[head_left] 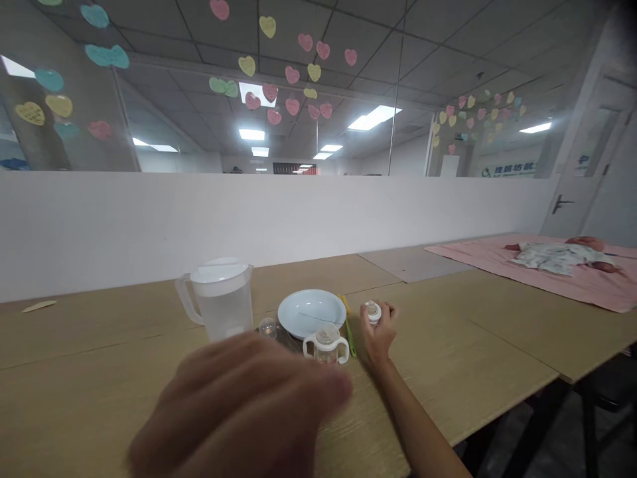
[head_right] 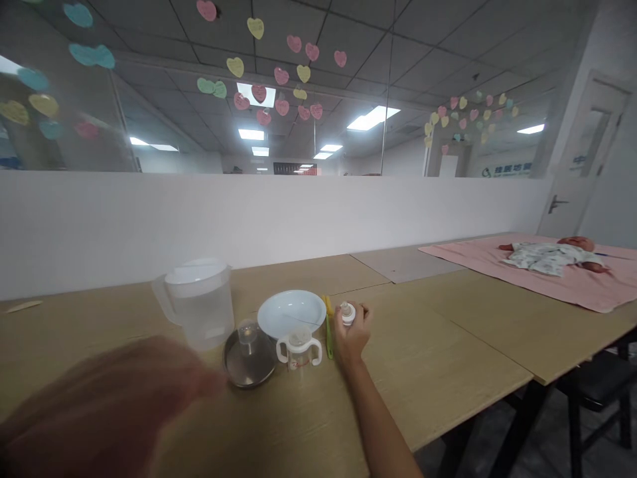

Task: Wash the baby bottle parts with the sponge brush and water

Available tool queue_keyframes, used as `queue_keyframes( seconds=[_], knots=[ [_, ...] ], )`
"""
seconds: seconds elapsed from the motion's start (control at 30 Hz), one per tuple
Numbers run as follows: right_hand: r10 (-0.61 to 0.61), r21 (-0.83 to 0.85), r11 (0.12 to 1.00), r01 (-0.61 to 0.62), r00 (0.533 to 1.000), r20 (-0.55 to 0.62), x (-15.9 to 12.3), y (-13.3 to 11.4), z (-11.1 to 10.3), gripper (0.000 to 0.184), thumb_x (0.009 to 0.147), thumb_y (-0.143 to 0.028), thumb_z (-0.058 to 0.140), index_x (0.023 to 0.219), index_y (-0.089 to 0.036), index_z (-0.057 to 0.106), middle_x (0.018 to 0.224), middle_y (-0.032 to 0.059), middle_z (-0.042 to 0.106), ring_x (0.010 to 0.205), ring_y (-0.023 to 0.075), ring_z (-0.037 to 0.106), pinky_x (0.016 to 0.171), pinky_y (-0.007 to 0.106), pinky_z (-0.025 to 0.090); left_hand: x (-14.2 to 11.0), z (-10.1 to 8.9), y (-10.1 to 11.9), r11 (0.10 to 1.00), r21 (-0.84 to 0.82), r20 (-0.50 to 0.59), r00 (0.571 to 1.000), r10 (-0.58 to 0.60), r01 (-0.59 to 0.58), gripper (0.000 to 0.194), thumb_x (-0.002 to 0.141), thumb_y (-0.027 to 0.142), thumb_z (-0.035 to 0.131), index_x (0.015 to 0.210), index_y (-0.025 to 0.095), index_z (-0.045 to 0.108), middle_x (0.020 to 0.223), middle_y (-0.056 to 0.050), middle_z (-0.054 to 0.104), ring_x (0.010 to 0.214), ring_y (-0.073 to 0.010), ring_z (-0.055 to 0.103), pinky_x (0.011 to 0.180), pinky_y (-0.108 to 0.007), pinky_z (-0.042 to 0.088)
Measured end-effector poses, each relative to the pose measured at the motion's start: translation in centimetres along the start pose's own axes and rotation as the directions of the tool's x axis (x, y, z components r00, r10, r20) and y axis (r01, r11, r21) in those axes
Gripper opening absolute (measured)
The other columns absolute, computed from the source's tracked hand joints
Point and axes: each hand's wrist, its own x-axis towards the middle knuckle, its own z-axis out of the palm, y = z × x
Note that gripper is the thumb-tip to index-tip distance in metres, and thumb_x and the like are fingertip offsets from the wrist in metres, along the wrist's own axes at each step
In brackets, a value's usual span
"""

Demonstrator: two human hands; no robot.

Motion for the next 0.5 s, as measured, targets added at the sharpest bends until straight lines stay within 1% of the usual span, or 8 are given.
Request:
queue_keyframes(
  seconds=[0.07, 0.13, 0.17, 0.23, 0.3, 0.33, 0.43, 0.5],
  knots=[
    [-0.051, 0.066, 0.997, 0.05, 0.999, 0.017, -0.4, -0.6, -0.2, 0.035, 0.081, -0.05, 0.049, 0.09, -0.018, 0.058, 0.093, 0.0086, 0.053, 0.088, 0.0206, 0.052, 0.075, 0.033, 0.044, 2.3, 0.9, -0.3, 0.999, 0.001, -0.007, 0.999, -0.032, 0.032, 0.029, 0.085, 0.02, 0.047, 0.103, 0.036, 0.062, 0.077, 0.006, 0.071, 0.059, -0.0129, 0.063, 0.053, -0.026, 0.052],
    [-0.135, 0.134, 0.983, 0.125, 0.989, 0.066, -1.1, -1.1, -0.2, 0.031, 0.081, -0.047, 0.05, 0.09, -0.018, 0.058, 0.089, 0.0071, 0.053, 0.087, 0.0208, 0.052, 0.076, 0.035, 0.045, 3.8, 2.1, -1.4, 0.999, 0.025, 0.174, 0.984, -0.046, 0.042, 0.025, 0.089, 0.026, 0.043, 0.104, 0.028, 0.063, 0.078, 0.004, 0.071, 0.061, -0.0121, 0.063, 0.055, -0.023, 0.049],
    [-0.184, 0.163, 0.972, 0.167, 0.979, 0.091, -1.4, -1.3, -0.3, 0.03, 0.081, -0.045, 0.05, 0.092, -0.018, 0.058, 0.088, 0.0071, 0.053, 0.087, 0.021, 0.052, 0.076, 0.036, 0.046, 4.2, 2.7, -2.2, 0.991, 0.084, 0.307, 0.943, -0.128, 0.107, 0.028, 0.09, 0.03, 0.04, 0.107, 0.026, 0.062, 0.081, 0.002, 0.071, 0.065, -0.0133, 0.064, 0.055, -0.023, 0.048],
    [-0.283, 0.205, 0.945, 0.254, 0.951, 0.126, -2.2, -1.5, -0.3, 0.031, 0.082, -0.043, 0.049, 0.097, -0.017, 0.058, 0.09, 0.0086, 0.054, 0.087, 0.0218, 0.053, 0.077, 0.038, 0.047, 4.4, 3.9, -3.9, 0.952, 0.227, 0.53, 0.794, -0.298, 0.205, 0.034, 0.09, 0.033, 0.039, 0.116, 0.023, 0.059, 0.092, -0.002, 0.071, 0.074, -0.0172, 0.066, 0.059, -0.025, 0.047],
    [-0.373, 0.238, 0.912, 0.333, 0.916, 0.148, -2.8, -1.5, -0.2, 0.033, 0.084, -0.041, 0.047, 0.103, -0.016, 0.058, 0.093, 0.0107, 0.054, 0.088, 0.0223, 0.055, 0.075, 0.039, 0.049, 4.2, 5.2, -5.5, 0.925, 0.296, 0.657, 0.652, -0.379, 0.239, 0.038, 0.088, 0.033, 0.042, 0.12, 0.021, 0.057, 0.101, -0.006, 0.07, 0.084, -0.0205, 0.065, 0.066, -0.027, 0.047],
    [-0.411, 0.253, 0.895, 0.366, 0.898, 0.156, -3.1, -1.6, -0.2, 0.034, 0.084, -0.039, 0.045, 0.104, -0.015, 0.059, 0.093, 0.0112, 0.054, 0.088, 0.0222, 0.055, 0.075, 0.039, 0.049, 4.0, 6.0, -6.2, 0.926, 0.286, 0.689, 0.618, -0.378, 0.247, 0.039, 0.087, 0.033, 0.043, 0.122, 0.021, 0.056, 0.106, -0.006, 0.069, 0.089, -0.0213, 0.065, 0.069, -0.028, 0.047],
    [-0.484, 0.299, 0.854, 0.426, 0.862, 0.153, -3.5, -1.7, -0.2, 0.03, 0.086, -0.032, 0.043, 0.107, -0.016, 0.059, 0.094, 0.0109, 0.055, 0.087, 0.0206, 0.057, 0.075, 0.037, 0.05, 3.3, 8.5, -7.8, 0.942, 0.202, 0.717, 0.615, -0.329, 0.269, 0.044, 0.083, 0.033, 0.048, 0.126, 0.022, 0.052, 0.12, -0.006, 0.063, 0.104, -0.0221, 0.059, 0.08, -0.028, 0.045],
    [-0.494, 0.326, 0.841, 0.432, 0.859, 0.135, -3.6, -1.8, -0.2, 0.029, 0.087, -0.028, 0.042, 0.108, -0.016, 0.059, 0.095, 0.0105, 0.056, 0.089, 0.02, 0.057, 0.076, 0.036, 0.05, 2.7, 10.4, -8.6, 0.953, 0.162, 0.769, 0.573, -0.283, 0.254, 0.047, 0.076, 0.03, 0.058, 0.121, 0.021, 0.055, 0.12, -0.007, 0.062, 0.108, -0.0238, 0.057, 0.082, -0.027, 0.044]
  ],
)
